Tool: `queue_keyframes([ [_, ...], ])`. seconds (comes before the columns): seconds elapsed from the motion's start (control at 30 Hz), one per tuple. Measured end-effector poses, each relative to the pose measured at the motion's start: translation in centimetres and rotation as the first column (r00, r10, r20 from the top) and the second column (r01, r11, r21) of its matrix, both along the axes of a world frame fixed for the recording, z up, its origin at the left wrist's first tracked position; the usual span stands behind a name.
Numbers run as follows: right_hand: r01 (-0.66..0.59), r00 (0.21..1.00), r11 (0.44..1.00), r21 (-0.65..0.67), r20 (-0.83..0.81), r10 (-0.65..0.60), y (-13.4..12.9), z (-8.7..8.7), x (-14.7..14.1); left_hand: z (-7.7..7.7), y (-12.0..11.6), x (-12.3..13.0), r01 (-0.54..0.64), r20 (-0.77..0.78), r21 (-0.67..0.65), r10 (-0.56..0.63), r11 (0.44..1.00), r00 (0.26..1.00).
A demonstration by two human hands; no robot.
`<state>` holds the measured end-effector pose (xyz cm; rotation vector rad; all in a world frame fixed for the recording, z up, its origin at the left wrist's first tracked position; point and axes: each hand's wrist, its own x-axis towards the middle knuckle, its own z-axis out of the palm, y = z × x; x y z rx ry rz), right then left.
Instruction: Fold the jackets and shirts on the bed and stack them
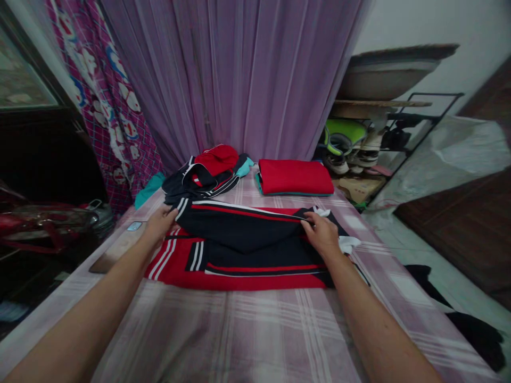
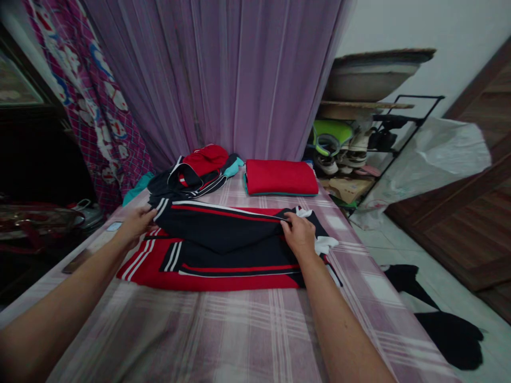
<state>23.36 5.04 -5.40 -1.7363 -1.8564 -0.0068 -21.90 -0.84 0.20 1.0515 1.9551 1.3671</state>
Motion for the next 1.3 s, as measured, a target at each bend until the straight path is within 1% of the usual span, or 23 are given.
queue_keyframes([
  [0.03,0.010,1.000,1.000,0.018,0.016,-0.010,-0.1,-0.3,-0.2,-0.9,0.0,-0.3,-0.027,-0.140,-0.080,0.015,0.996,0.990],
  [0.07,0.005,0.999,0.999,0.035,0.032,-0.006,-0.2,-0.4,-0.3,-1.7,0.0,-0.6,-0.048,-0.283,-0.134,0.008,0.990,0.959],
  [0.1,-0.014,0.999,0.998,0.057,0.045,0.012,-0.3,-0.3,-0.4,-2.4,-0.1,-0.9,-0.055,-0.414,-0.157,-0.015,0.986,0.910],
  [0.17,-0.071,0.997,0.992,0.105,0.050,0.066,-0.6,0.1,-0.4,-3.1,-0.3,-1.3,-0.022,-0.625,-0.123,-0.060,0.992,0.778],
  [0.23,-0.132,0.991,0.984,0.118,0.030,0.130,-1.0,0.8,-0.9,-3.1,-0.4,-1.1,0.046,-0.771,-0.068,-0.082,0.997,0.631],
  [0.27,-0.170,0.985,0.980,0.105,0.017,0.169,-1.2,1.2,-1.4,-2.9,-0.3,-0.8,0.089,-0.820,-0.059,-0.099,0.994,0.564],
  [0.33,-0.279,0.960,0.958,0.059,-0.006,0.280,-1.9,1.6,-2.9,-2.5,0.1,0.1,0.188,-0.874,-0.092,-0.170,0.978,0.455],
  [0.4,-0.404,0.915,0.915,0.010,-0.013,0.404,-2.7,1.9,-5.0,-2.1,0.8,1.5,0.271,-0.894,-0.164,-0.259,0.948,0.365],
  [0.43,-0.456,0.890,0.890,-0.017,-0.008,0.456,-3.1,2.0,-6.2,-2.1,1.3,2.2,0.293,-0.900,-0.199,-0.293,0.935,0.324],
  [0.53,-0.557,0.828,0.825,-0.092,0.018,0.561,-3.9,2.7,-9.7,-2.6,2.4,4.3,0.305,-0.905,-0.295,-0.367,0.906,0.215],
  [0.6,-0.585,0.806,0.803,-0.115,0.028,0.591,-3.8,3.2,-11.6,-3.3,2.7,5.3,0.286,-0.895,-0.365,-0.419,0.886,0.153],
  [0.63,-0.587,0.804,0.801,-0.120,0.030,0.594,-3.6,3.5,-12.4,-3.7,2.7,5.7,0.273,-0.889,-0.394,-0.440,0.877,0.129],
  [0.7,-0.570,0.814,0.811,-0.131,0.044,0.579,-2.8,3.8,-13.6,-4.3,2.6,6.2,0.251,-0.878,-0.433,-0.468,0.866,0.098],
  [0.77,-0.535,0.828,0.826,-0.175,0.083,0.554,-2.0,3.6,-14.3,-4.5,2.4,6.4,0.240,-0.869,-0.456,-0.486,0.857,0.086],
  [0.87,-0.457,0.832,0.819,-0.346,0.160,0.531,-0.9,2.6,-14.3,-4.4,2.1,6.5,0.231,-0.856,-0.479,-0.509,0.847,0.089],
  [0.93,-0.401,0.829,0.805,-0.438,0.200,0.523,-0.3,2.0,-13.5,-4.2,2.1,6.5,0.226,-0.853,-0.483,-0.513,0.846,0.096],
  [1.03,-0.317,0.841,0.817,-0.481,0.254,0.477,0.6,1.3,-10.6,-4.1,2.1,6.6,0.219,-0.845,-0.495,-0.525,0.841,0.106],
  [1.07,-0.269,0.855,0.829,-0.490,0.275,0.440,0.9,1.1,-9.2,-4.2,2.1,6.6,0.219,-0.844,-0.495,-0.525,0.841,0.110],
  [1.13,-0.137,0.885,0.862,-0.488,0.330,0.328,1.4,0.7,-6.1,-4.3,2.2,6.6,0.224,-0.846,-0.488,-0.521,0.843,0.117],
  [1.2,-0.007,0.897,0.893,-0.450,0.392,0.204,1.9,0.3,-3.2,-4.5,2.2,6.5,0.234,-0.848,-0.478,-0.514,0.847,0.129],
  [1.23,0.033,0.897,0.900,-0.434,0.411,0.166,2.0,0.2,-2.0,-4.6,2.2,6.6,0.238,-0.849,-0.473,-0.511,0.848,0.136],
  [1.3,0.072,0.892,0.903,-0.424,0.432,0.132,2.3,0.1,-0.5,-4.7,2.2,6.6,0.243,-0.847,-0.467,-0.509,0.850,0.151],
])
